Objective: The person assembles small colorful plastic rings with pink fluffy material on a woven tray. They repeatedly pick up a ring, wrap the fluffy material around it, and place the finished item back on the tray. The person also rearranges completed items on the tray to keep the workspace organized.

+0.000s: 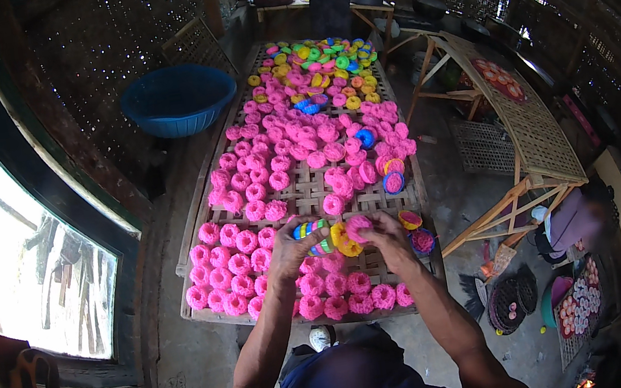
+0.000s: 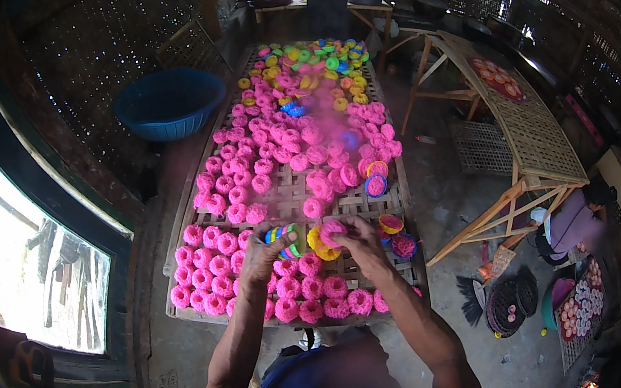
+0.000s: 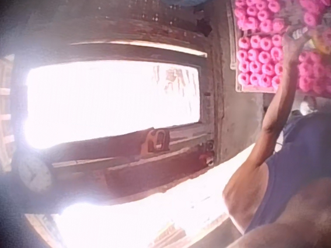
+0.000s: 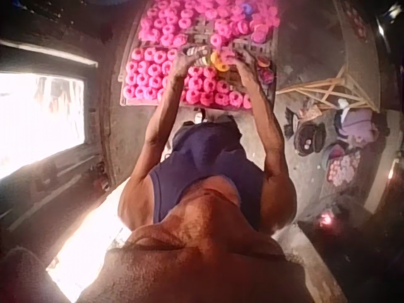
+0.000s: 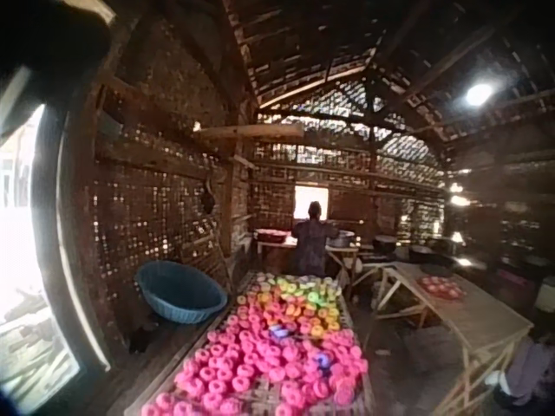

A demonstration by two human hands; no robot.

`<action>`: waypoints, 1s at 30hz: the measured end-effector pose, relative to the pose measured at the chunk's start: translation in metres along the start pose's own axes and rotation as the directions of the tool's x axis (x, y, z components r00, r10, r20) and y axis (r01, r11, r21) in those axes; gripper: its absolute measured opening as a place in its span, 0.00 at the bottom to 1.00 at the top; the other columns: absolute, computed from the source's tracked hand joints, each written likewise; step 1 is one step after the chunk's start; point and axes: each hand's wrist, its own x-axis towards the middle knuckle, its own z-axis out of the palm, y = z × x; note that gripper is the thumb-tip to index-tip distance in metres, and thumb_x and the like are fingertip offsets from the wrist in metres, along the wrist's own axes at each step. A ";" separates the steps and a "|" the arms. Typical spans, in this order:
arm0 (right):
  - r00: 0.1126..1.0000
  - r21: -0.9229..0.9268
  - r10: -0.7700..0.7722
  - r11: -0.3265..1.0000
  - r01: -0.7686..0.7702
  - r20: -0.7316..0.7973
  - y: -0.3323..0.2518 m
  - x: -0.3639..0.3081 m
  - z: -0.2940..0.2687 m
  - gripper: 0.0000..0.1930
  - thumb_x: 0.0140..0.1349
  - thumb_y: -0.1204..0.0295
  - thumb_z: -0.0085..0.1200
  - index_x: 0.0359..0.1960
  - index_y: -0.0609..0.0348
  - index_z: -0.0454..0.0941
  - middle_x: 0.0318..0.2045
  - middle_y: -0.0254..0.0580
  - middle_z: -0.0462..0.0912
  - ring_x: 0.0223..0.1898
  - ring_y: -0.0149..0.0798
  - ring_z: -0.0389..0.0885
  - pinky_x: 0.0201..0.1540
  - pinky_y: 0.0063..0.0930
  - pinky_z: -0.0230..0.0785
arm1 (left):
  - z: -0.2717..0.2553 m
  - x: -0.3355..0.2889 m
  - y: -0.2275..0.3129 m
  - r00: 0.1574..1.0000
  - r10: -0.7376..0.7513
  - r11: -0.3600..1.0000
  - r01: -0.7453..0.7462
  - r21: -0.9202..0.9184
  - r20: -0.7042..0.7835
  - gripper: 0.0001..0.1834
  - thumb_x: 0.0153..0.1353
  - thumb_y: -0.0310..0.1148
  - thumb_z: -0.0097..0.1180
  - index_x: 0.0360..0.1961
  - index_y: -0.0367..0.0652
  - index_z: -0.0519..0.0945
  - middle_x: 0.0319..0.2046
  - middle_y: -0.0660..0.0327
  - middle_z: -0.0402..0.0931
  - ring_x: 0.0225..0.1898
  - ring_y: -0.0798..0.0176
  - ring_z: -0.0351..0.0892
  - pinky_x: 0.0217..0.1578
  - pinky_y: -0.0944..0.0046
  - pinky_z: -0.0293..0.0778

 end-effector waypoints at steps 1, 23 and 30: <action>1.000 -0.144 0.012 0.990 -0.012 0.005 -0.001 -0.004 -0.010 0.13 0.62 0.72 0.64 0.47 0.61 0.81 0.41 0.36 0.85 0.42 0.28 0.82 0.47 0.26 0.76 | -0.004 -0.003 0.002 1.000 -0.005 1.000 0.004 -0.015 -0.008 0.27 0.52 0.41 0.79 0.49 0.37 0.84 0.38 0.62 0.82 0.38 0.67 0.81 0.41 0.65 0.80; 0.921 -0.886 -0.296 0.311 0.343 0.253 -0.018 -0.014 0.005 0.20 0.54 0.73 0.66 0.51 0.55 0.82 0.49 0.48 0.84 0.52 0.53 0.82 0.57 0.43 0.74 | -0.009 -0.021 -0.012 0.996 -0.057 0.998 0.058 0.000 -0.069 0.30 0.55 0.45 0.77 0.52 0.35 0.81 0.38 0.61 0.82 0.36 0.69 0.80 0.37 0.68 0.77; 0.991 -0.688 -0.128 0.716 0.117 0.036 -0.023 0.004 0.009 0.18 0.58 0.67 0.72 0.47 0.61 0.83 0.41 0.47 0.85 0.41 0.39 0.85 0.44 0.31 0.78 | 0.007 -0.024 -0.004 0.988 -0.065 0.995 0.055 -0.078 -0.140 0.30 0.55 0.43 0.78 0.51 0.34 0.80 0.35 0.61 0.82 0.32 0.69 0.81 0.32 0.69 0.80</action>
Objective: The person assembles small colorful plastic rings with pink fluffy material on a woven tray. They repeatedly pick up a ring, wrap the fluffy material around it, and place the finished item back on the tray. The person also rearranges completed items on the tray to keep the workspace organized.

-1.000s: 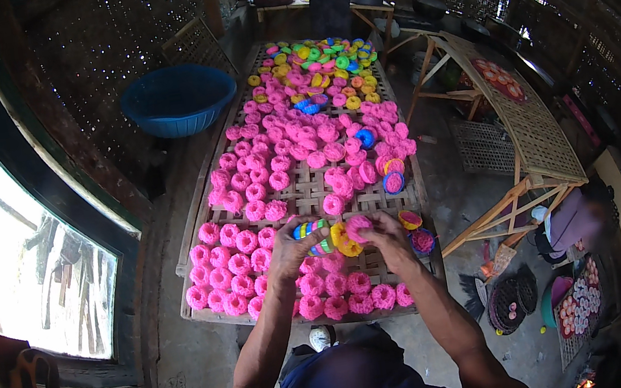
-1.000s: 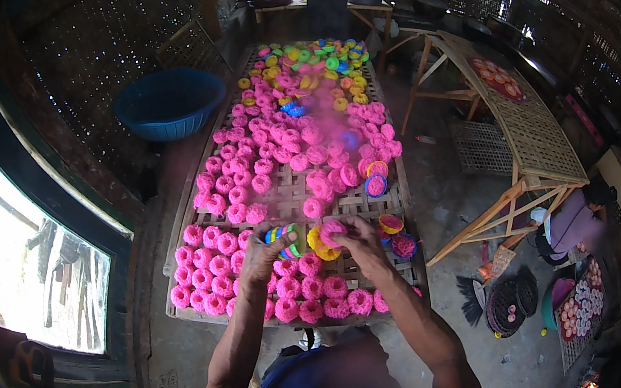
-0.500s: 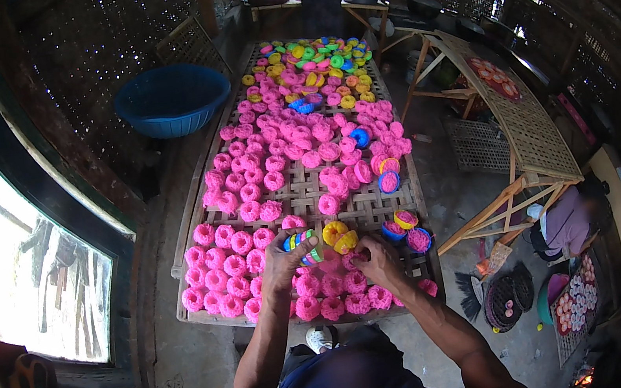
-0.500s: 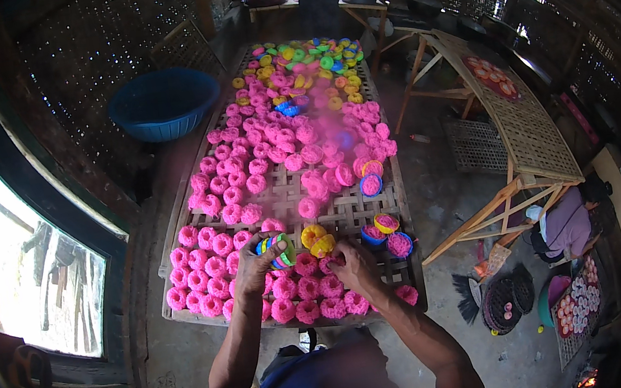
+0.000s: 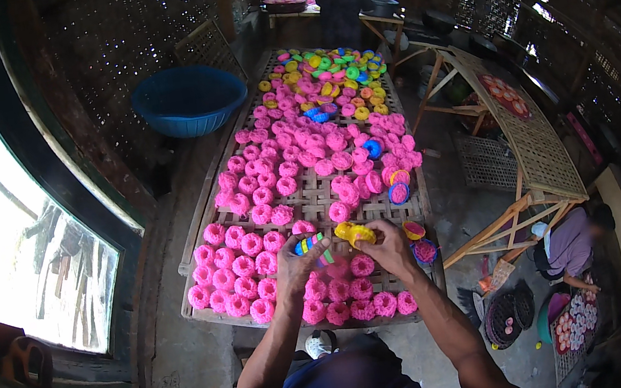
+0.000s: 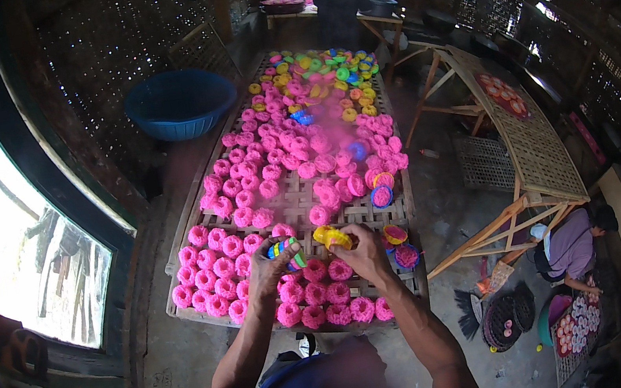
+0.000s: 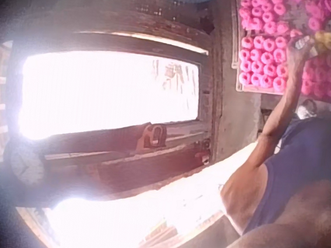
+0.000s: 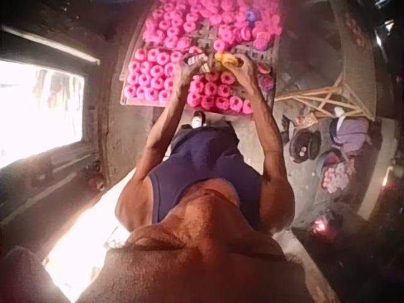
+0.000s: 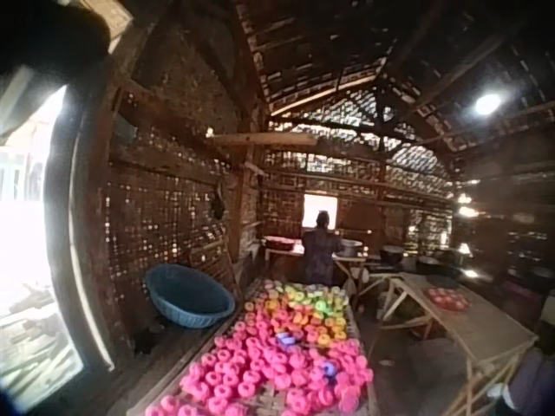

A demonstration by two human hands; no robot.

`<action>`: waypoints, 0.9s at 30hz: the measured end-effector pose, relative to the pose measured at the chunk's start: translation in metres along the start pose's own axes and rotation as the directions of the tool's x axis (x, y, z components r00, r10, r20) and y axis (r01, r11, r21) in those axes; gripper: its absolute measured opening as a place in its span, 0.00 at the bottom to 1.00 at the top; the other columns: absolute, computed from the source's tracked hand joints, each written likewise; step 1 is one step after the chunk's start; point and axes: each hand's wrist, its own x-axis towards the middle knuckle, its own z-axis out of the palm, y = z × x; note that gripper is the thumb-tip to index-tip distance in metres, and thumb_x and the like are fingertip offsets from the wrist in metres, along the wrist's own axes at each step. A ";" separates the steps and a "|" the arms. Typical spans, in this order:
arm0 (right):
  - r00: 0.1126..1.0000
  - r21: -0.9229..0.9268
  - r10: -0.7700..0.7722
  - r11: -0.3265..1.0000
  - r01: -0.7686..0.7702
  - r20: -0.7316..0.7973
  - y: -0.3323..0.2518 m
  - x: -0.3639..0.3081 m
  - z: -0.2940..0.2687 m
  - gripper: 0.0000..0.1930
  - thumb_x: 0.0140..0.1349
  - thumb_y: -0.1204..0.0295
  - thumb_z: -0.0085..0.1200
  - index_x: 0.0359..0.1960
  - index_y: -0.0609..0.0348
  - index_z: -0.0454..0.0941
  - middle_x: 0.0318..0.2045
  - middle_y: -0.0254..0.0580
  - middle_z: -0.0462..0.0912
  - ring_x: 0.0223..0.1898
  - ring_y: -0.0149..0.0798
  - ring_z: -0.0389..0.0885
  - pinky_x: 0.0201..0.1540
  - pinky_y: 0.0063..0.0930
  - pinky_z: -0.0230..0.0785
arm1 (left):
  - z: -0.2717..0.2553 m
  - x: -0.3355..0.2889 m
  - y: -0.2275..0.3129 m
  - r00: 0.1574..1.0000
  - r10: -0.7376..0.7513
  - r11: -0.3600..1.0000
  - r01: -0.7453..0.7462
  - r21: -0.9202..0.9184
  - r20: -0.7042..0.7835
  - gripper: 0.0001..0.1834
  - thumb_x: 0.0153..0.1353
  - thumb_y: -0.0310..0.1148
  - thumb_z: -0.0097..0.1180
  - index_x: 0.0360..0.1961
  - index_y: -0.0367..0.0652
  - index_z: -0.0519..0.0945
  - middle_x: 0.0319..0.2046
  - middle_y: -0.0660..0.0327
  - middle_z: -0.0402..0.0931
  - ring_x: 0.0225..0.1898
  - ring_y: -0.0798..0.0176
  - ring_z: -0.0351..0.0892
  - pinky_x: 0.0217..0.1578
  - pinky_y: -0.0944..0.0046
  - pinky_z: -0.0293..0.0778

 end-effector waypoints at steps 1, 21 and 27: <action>0.999 0.094 -0.036 0.995 0.039 -0.034 -0.003 -0.002 0.003 0.19 0.58 0.67 0.72 0.48 0.62 0.83 0.42 0.47 0.85 0.41 0.39 0.85 0.44 0.31 0.78 | 0.004 0.002 -0.002 1.000 -0.003 1.000 0.003 0.020 -0.021 0.30 0.55 0.42 0.78 0.51 0.33 0.80 0.34 0.61 0.82 0.31 0.68 0.81 0.31 0.68 0.80; 0.991 0.736 0.080 0.663 -0.134 0.109 -0.004 -0.009 0.029 0.11 0.64 0.75 0.62 0.47 0.64 0.83 0.41 0.38 0.85 0.38 0.30 0.84 0.42 0.30 0.79 | 0.004 0.014 0.003 0.999 -0.032 0.999 0.032 0.000 0.010 0.30 0.49 0.41 0.82 0.48 0.37 0.81 0.37 0.63 0.81 0.36 0.68 0.82 0.37 0.67 0.80; 0.960 0.829 0.166 0.485 -0.279 0.226 -0.009 -0.016 0.026 0.14 0.66 0.73 0.61 0.52 0.62 0.80 0.41 0.38 0.85 0.39 0.31 0.84 0.46 0.29 0.78 | 0.007 0.010 0.017 0.985 0.174 0.927 -0.168 0.335 0.010 0.30 0.48 0.41 0.83 0.47 0.36 0.83 0.37 0.63 0.83 0.38 0.69 0.81 0.39 0.66 0.78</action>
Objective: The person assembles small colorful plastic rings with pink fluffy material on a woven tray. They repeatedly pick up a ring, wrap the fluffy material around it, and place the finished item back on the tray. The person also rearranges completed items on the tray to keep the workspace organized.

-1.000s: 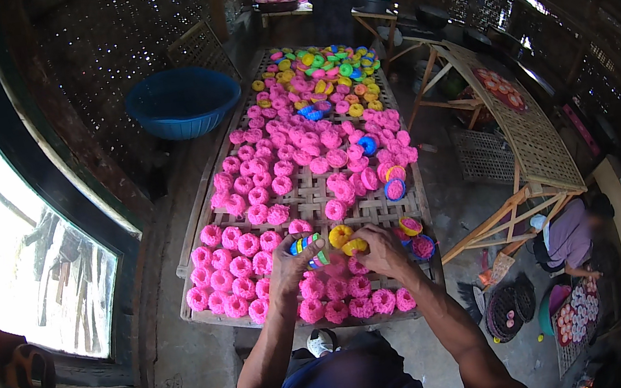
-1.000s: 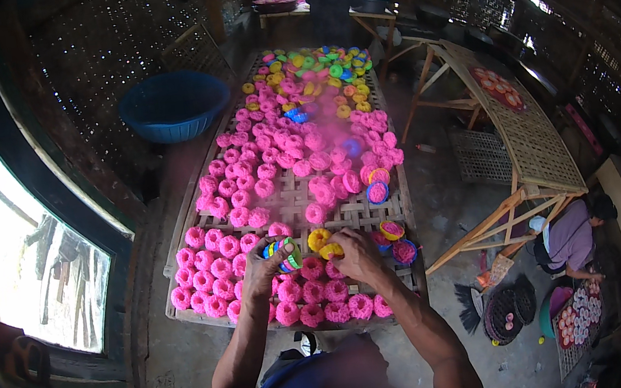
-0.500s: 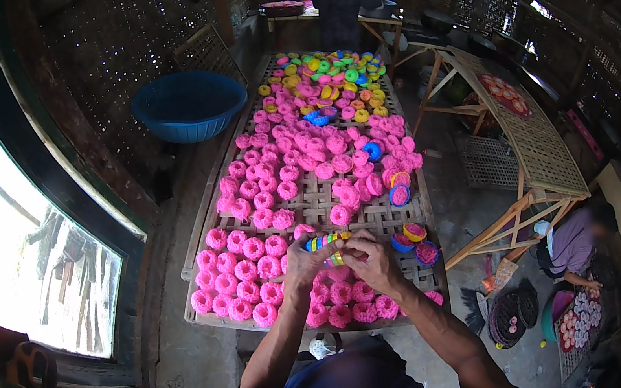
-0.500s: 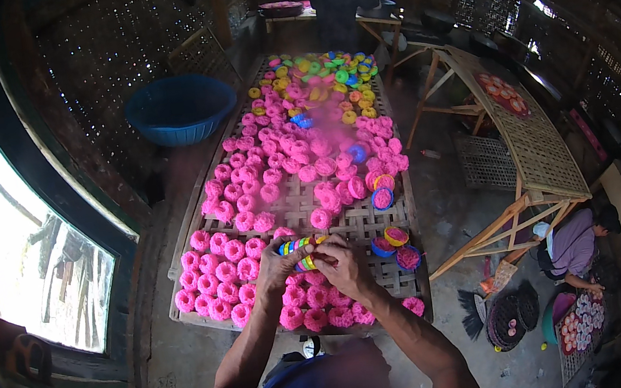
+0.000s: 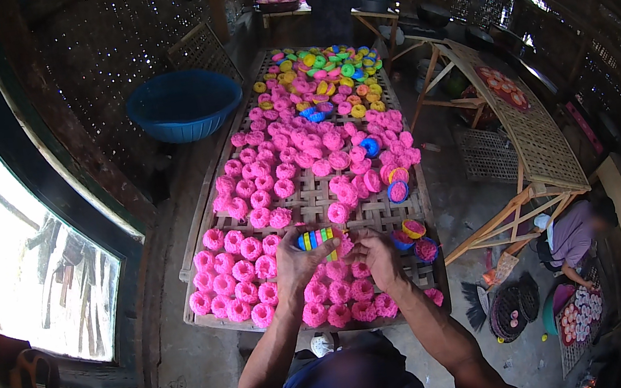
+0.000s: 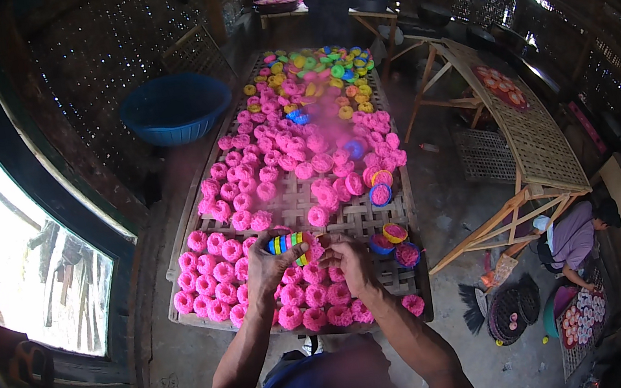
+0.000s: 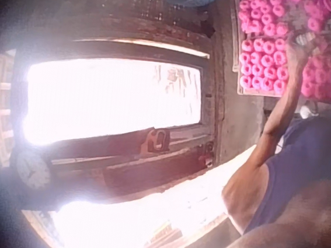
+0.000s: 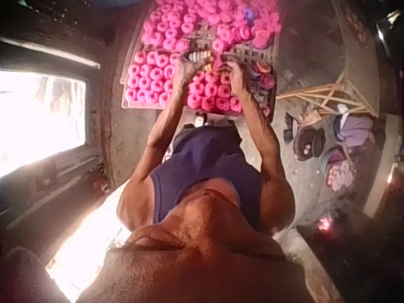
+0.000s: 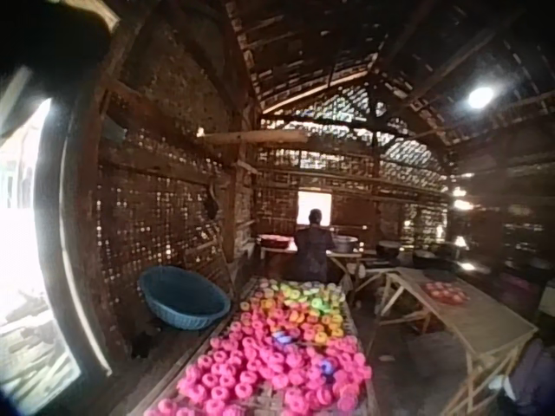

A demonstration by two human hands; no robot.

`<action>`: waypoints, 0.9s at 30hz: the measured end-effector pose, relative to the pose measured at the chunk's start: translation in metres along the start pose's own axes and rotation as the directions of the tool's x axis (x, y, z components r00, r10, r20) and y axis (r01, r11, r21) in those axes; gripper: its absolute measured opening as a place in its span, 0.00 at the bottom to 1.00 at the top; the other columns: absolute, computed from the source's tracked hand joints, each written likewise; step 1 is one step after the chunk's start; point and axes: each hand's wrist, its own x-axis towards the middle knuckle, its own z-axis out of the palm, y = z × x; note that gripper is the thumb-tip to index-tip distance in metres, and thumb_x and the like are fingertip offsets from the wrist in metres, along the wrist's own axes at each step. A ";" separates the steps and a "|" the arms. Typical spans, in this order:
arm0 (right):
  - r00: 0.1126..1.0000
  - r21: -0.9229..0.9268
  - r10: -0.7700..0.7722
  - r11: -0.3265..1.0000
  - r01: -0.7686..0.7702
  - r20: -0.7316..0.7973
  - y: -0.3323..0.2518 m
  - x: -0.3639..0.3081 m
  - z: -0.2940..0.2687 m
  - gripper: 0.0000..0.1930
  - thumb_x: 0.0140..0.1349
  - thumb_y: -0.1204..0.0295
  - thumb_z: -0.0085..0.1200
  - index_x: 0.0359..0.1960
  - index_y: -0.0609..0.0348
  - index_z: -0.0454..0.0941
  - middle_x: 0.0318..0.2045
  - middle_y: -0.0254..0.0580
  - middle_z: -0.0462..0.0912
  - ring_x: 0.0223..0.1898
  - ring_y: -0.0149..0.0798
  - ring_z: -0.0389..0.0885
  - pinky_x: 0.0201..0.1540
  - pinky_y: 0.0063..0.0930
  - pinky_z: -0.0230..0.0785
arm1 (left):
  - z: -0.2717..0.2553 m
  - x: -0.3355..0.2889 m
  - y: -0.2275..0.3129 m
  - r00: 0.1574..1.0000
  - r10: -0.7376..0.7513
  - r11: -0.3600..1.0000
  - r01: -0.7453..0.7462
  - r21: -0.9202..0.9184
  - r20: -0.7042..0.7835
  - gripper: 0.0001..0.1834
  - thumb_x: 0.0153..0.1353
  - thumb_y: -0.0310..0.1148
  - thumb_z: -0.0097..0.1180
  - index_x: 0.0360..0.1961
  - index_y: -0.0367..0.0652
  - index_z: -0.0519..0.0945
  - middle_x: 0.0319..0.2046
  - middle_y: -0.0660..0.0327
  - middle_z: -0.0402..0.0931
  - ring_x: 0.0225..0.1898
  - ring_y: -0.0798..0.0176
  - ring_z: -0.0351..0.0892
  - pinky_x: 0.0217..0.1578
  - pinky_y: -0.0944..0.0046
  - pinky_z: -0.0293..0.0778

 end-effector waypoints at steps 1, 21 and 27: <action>0.999 -0.057 -0.039 0.998 0.039 0.004 -0.001 -0.002 0.002 0.14 0.66 0.73 0.62 0.52 0.62 0.80 0.41 0.37 0.85 0.39 0.31 0.84 0.46 0.28 0.78 | 0.002 0.001 0.001 1.000 0.029 0.999 -0.030 0.031 0.011 0.30 0.48 0.41 0.83 0.47 0.36 0.83 0.37 0.63 0.83 0.38 0.69 0.81 0.39 0.66 0.78; 0.973 -0.982 -0.132 -0.055 0.183 0.188 -0.029 -0.063 -0.058 0.14 0.59 0.63 0.66 0.44 0.55 0.85 0.39 0.45 0.83 0.41 0.52 0.84 0.45 0.44 0.78 | -0.008 -0.003 -0.008 0.994 -0.079 0.997 0.080 -0.017 0.070 0.32 0.45 0.43 0.83 0.47 0.36 0.83 0.37 0.63 0.82 0.39 0.67 0.79 0.44 0.65 0.75; 0.902 -0.977 -0.376 -0.054 0.205 0.210 -0.018 -0.008 -0.024 0.15 0.62 0.61 0.65 0.44 0.57 0.85 0.43 0.47 0.83 0.42 0.52 0.84 0.46 0.48 0.77 | -0.009 -0.002 -0.011 0.994 -0.112 0.984 0.114 -0.137 0.021 0.33 0.47 0.44 0.82 0.48 0.35 0.82 0.36 0.63 0.82 0.38 0.68 0.80 0.41 0.66 0.78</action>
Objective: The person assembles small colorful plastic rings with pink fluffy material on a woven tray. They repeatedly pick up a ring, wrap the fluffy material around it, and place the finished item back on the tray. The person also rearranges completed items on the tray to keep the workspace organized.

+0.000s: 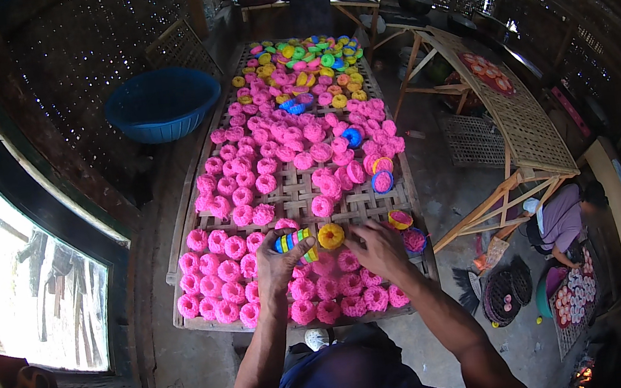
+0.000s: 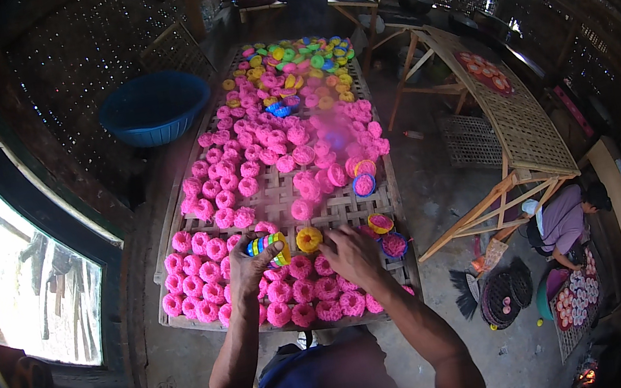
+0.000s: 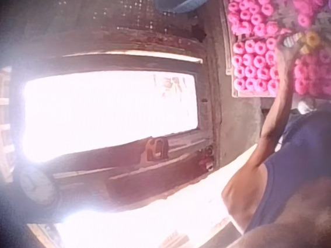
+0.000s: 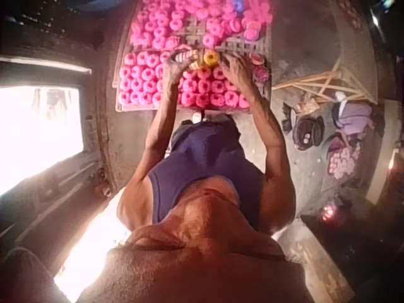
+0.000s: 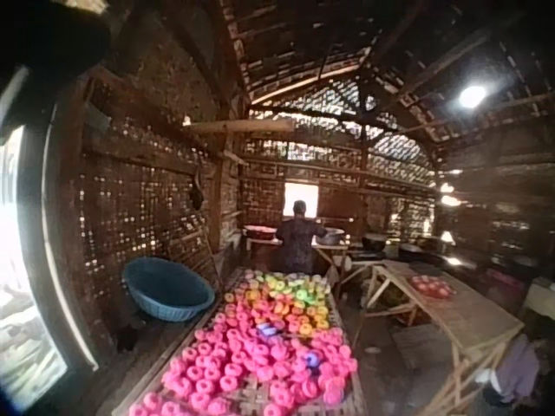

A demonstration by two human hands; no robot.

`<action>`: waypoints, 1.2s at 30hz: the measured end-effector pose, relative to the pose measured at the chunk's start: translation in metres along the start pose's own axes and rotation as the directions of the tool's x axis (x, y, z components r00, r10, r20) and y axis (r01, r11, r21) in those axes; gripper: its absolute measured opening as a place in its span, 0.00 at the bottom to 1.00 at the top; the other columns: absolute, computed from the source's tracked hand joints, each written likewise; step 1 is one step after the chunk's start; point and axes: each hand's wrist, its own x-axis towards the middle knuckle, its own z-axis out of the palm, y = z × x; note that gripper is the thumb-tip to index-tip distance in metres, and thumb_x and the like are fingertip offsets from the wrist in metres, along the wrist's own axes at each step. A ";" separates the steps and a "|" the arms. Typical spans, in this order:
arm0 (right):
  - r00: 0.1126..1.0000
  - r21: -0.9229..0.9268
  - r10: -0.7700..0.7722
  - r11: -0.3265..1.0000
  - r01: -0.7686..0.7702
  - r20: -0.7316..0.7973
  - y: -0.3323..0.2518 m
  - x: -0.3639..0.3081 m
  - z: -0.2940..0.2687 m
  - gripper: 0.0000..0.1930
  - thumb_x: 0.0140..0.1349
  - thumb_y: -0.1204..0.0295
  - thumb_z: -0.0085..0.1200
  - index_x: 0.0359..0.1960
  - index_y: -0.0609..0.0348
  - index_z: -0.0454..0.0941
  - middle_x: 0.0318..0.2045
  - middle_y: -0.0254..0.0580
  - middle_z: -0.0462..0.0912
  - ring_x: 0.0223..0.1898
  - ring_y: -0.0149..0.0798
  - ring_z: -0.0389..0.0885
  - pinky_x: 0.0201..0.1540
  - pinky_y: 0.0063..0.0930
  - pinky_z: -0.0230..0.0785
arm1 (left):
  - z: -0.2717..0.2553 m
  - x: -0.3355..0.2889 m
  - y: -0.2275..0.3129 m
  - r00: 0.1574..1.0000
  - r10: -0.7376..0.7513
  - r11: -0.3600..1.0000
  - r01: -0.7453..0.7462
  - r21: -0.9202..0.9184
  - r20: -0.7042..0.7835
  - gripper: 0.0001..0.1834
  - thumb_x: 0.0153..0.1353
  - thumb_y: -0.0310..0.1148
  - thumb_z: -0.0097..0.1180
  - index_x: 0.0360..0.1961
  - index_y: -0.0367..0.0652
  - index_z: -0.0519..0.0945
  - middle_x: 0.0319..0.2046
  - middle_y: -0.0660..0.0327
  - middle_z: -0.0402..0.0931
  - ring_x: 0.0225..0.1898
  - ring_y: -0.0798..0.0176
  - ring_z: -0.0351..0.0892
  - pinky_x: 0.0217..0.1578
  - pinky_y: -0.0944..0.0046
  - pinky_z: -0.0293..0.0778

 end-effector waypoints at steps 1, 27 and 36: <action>0.991 -0.031 -0.094 0.995 0.091 -0.097 0.001 0.010 0.013 0.15 0.62 0.61 0.65 0.45 0.58 0.85 0.44 0.48 0.83 0.42 0.52 0.84 0.46 0.48 0.77 | 0.001 0.000 -0.001 1.000 -0.027 1.000 0.027 -0.013 -0.009 0.32 0.47 0.44 0.82 0.48 0.35 0.82 0.36 0.63 0.82 0.37 0.68 0.80 0.40 0.66 0.78; 0.986 0.649 -0.119 0.743 0.165 -0.115 -0.044 0.001 -0.003 0.08 0.61 0.81 0.63 0.42 0.64 0.85 0.42 0.43 0.82 0.40 0.37 0.85 0.42 0.30 0.79 | 0.005 -0.002 -0.011 0.998 0.056 0.998 -0.055 -0.038 0.023 0.34 0.43 0.41 0.84 0.47 0.34 0.80 0.37 0.60 0.82 0.37 0.67 0.80 0.38 0.66 0.79; 0.991 0.907 0.051 0.400 -0.131 0.120 -0.043 0.006 0.021 0.10 0.68 0.79 0.59 0.49 0.69 0.81 0.50 0.45 0.83 0.49 0.37 0.84 0.51 0.26 0.80 | -0.009 0.015 -0.003 0.999 0.029 0.999 -0.029 -0.023 -0.023 0.37 0.42 0.45 0.84 0.48 0.33 0.81 0.36 0.59 0.83 0.35 0.66 0.82 0.35 0.67 0.79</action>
